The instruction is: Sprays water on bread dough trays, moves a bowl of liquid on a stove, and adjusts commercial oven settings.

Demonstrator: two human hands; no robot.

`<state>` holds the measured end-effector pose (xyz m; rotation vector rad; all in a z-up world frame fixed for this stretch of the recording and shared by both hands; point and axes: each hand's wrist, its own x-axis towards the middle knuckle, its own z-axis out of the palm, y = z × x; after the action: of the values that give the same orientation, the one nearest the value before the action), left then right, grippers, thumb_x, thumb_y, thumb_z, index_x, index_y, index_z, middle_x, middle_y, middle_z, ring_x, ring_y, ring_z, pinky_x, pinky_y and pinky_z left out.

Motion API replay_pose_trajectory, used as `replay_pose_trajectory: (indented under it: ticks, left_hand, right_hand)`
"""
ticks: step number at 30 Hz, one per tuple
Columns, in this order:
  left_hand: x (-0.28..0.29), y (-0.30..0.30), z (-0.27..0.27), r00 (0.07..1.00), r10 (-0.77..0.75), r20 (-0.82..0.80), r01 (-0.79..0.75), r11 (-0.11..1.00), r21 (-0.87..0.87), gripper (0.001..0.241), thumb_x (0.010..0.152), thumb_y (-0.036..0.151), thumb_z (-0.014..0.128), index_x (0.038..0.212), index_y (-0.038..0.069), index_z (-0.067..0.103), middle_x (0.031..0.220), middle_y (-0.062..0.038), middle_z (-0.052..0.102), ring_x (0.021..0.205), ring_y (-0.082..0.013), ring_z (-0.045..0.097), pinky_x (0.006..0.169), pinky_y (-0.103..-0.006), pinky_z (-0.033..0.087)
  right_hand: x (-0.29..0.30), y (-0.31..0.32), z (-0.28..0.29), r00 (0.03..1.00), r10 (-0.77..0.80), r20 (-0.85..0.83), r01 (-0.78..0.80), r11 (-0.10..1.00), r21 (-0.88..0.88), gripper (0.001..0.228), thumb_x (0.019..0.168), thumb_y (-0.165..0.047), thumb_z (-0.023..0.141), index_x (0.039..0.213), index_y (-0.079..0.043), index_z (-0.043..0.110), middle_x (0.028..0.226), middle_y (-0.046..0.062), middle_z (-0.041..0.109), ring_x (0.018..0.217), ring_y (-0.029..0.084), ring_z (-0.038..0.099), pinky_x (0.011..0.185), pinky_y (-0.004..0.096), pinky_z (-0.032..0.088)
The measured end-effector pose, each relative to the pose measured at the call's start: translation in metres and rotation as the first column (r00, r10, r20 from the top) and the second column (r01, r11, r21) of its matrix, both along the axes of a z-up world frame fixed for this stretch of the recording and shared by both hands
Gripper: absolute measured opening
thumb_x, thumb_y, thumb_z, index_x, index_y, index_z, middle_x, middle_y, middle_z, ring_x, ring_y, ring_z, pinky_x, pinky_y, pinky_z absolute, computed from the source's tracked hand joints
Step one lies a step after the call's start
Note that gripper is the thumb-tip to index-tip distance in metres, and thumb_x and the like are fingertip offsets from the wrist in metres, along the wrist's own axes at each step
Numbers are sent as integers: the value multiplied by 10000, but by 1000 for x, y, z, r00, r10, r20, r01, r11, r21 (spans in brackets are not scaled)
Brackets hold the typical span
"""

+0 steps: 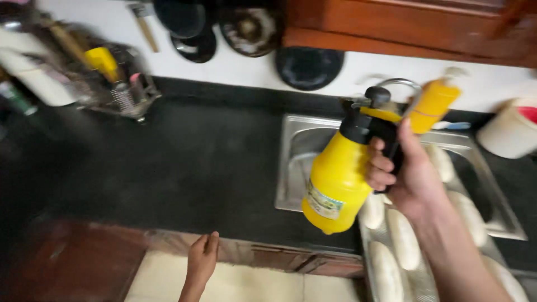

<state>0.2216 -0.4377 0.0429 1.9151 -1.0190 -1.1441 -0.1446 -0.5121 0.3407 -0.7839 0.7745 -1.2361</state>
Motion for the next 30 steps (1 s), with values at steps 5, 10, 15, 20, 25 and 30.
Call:
replay_pose_trajectory:
  ticks: [5, 10, 15, 20, 25, 30]
  left_hand:
    - [-57, -17, -10, 988, -124, 92, 133, 986, -103, 446, 983, 382, 518, 735, 16, 579, 590, -56, 523, 547, -150, 456, 551, -322, 415]
    - [-101, -26, -17, 993, -84, 87, 101, 970, -222, 459, 959, 392, 516, 764, -11, 620, 628, -94, 601, 590, -185, 513, 608, -330, 459]
    - [-147, -7, 1, 988, -154, -27, 149, 981, -123, 445, 972, 377, 525, 790, -16, 626, 664, -78, 607, 608, -145, 492, 602, -309, 434]
    - [-164, 20, -15, 978, -194, 74, 198, 979, -54, 412, 960, 384, 534, 806, 19, 646, 672, -58, 601, 631, -155, 523, 631, -292, 442]
    - [-159, 52, -36, 990, -121, 67, 122, 993, -5, 403, 939, 365, 538, 831, 0, 670, 704, -97, 684, 667, -187, 577, 686, -309, 497]
    - [-163, 74, -37, 998, -31, 59, 27, 997, 74, 350, 955, 283, 578, 831, -28, 682, 744, -105, 714, 691, -196, 616, 715, -299, 506]
  right_hand:
    - [-107, 20, 38, 929, -34, -368, 95, 984, 148, 616, 1041, -677, 404, 807, -112, 476, 516, -42, 291, 379, 95, 220, 362, 276, 184]
    - [-204, 22, 44, 758, -3, -653, 237, 933, 271, 704, 1068, -712, 341, 852, -53, 461, 496, -8, 255, 356, 109, 176, 322, 296, 110]
    - [-285, 13, 25, 604, 29, -797, 361, 881, 306, 733, 1092, -714, 305, 886, -27, 457, 564, 24, 247, 426, 151, 196, 377, 333, 160]
    - [-344, -21, -14, 651, 15, -759, 403, 841, 362, 605, 1048, -661, 372, 868, -86, 430, 561, -6, 264, 415, 125, 191, 377, 308, 150]
    - [-349, -49, -32, 663, -92, -743, 483, 810, 331, 454, 1015, -548, 426, 901, -110, 464, 593, -16, 327, 439, 113, 245, 403, 283, 202]
    - [-300, -57, -28, 778, 26, -627, 268, 890, 370, 461, 1064, -538, 351, 877, -131, 457, 542, -45, 291, 404, 105, 236, 370, 281, 198]
